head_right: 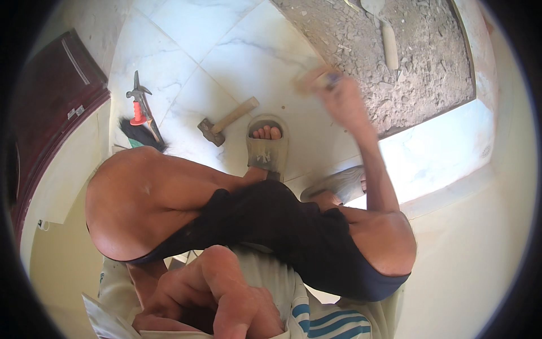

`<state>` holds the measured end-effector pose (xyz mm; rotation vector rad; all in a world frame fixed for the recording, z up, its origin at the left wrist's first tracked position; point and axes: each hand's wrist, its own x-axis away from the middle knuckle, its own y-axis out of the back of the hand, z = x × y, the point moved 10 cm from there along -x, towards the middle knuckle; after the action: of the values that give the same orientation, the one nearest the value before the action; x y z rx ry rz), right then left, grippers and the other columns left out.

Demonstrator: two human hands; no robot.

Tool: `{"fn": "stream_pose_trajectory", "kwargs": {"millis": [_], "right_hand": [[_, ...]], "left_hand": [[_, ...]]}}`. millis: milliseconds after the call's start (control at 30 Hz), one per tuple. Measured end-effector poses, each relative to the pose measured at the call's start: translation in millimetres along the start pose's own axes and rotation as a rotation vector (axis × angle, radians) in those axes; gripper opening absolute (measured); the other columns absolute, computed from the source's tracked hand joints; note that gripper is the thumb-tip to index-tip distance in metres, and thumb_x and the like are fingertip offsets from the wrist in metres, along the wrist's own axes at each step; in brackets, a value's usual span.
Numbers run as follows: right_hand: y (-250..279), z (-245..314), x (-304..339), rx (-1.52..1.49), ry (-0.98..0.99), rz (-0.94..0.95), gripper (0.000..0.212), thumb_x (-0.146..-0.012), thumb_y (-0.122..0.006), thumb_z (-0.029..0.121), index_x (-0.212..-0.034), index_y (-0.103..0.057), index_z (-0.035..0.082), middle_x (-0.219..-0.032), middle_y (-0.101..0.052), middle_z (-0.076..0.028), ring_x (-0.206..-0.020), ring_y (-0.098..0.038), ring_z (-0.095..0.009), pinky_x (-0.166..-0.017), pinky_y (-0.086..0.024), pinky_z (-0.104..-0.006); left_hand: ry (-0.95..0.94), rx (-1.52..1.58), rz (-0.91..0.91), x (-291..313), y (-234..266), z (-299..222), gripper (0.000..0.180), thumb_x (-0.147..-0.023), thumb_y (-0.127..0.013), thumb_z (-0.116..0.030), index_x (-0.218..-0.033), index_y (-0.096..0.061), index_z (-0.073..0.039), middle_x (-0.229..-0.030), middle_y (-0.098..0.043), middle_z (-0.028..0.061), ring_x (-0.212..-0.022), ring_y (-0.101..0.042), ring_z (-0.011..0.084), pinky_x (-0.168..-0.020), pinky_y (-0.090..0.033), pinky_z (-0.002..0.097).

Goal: The person sweeps debris into a dustpan using a broom, then scrapes the floor with a small tool to remove residue. They work around a square patch of exposed subfloor in a tiled room.

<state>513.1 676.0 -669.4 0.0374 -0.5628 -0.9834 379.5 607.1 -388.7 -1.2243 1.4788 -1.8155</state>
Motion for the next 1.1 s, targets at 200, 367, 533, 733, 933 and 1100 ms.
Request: {"fn": "stream_pose_trajectory", "kwargs": {"millis": [200, 367, 533, 733, 933, 1100], "right_hand": [[3.2, 34.4, -33.6, -0.030, 0.012, 0.010, 0.012, -0.101, -0.071, 0.010, -0.109, -0.078, 0.006, -0.099, -0.081, -0.008, -0.074, -0.069, -0.010, -0.063, -0.055, -0.0295], [-21.9, 38.9, -54.6, 0.000, 0.084, -0.021, 0.015, -0.099, -0.072, 0.012, -0.111, -0.079, 0.008, -0.088, -0.077, -0.006, -0.070, -0.065, -0.011, -0.064, -0.053, -0.0332], [29.3, 22.9, -41.1, 0.020, 0.105, -0.264, 0.011, -0.095, -0.072, 0.011, -0.102, -0.080, 0.007, -0.090, -0.076, -0.005, -0.082, -0.069, -0.016, -0.078, -0.057, -0.0365], [99.9, -0.7, 10.8, 0.087, -0.054, -0.222, 0.015, -0.092, -0.073, 0.007, -0.106, -0.079, 0.009, -0.098, -0.079, -0.009, -0.092, -0.073, -0.018, -0.088, -0.057, -0.0347], [342.7, -127.8, 144.7, -0.232, -0.026, -1.069, 0.021, -0.101, -0.075, 0.012, -0.118, -0.076, -0.001, -0.114, -0.076, -0.010, -0.106, -0.071, -0.016, -0.091, -0.062, -0.0337], [458.8, -267.9, 309.1, 0.293, -0.160, -1.466, 0.019, -0.095, -0.074, 0.008, -0.110, -0.082, -0.001, -0.106, -0.080, -0.011, -0.095, -0.073, -0.019, -0.085, -0.058, -0.0346]], "left_hand": [[-0.070, 0.032, 0.004, 13.7, -4.7, -18.2, 0.039, -0.101, -0.077, -0.006, -0.129, -0.057, 0.012, -0.122, -0.072, 0.0266, -0.108, -0.073, 0.0256, -0.096, -0.058, 0.0338], [-0.130, 0.070, 0.025, 19.1, -18.9, -21.1, 0.039, -0.101, -0.076, -0.006, -0.130, -0.056, 0.012, -0.122, -0.072, 0.0270, -0.108, -0.073, 0.0265, -0.096, -0.058, 0.0348], [-0.178, 0.122, 0.014, 23.7, -29.4, -19.1, 0.039, -0.102, -0.076, -0.007, -0.130, -0.055, 0.011, -0.122, -0.071, 0.0275, -0.108, -0.072, 0.0273, -0.097, -0.058, 0.0357], [-0.162, 0.211, 0.022, 19.9, -52.3, 7.4, 0.039, -0.102, -0.075, -0.007, -0.131, -0.054, 0.011, -0.123, -0.071, 0.0280, -0.109, -0.072, 0.0284, -0.098, -0.058, 0.0368], [-0.156, 0.185, -0.016, 2.0, -63.2, 43.3, 0.039, -0.103, -0.074, -0.008, -0.132, -0.053, 0.010, -0.123, -0.070, 0.0286, -0.109, -0.072, 0.0294, -0.099, -0.057, 0.0379], [-0.192, 0.180, -0.048, -30.2, -71.5, 77.9, 0.039, -0.104, -0.073, -0.008, -0.132, -0.053, 0.009, -0.124, -0.070, 0.0290, -0.110, -0.072, 0.0302, -0.099, -0.057, 0.0389]]}}
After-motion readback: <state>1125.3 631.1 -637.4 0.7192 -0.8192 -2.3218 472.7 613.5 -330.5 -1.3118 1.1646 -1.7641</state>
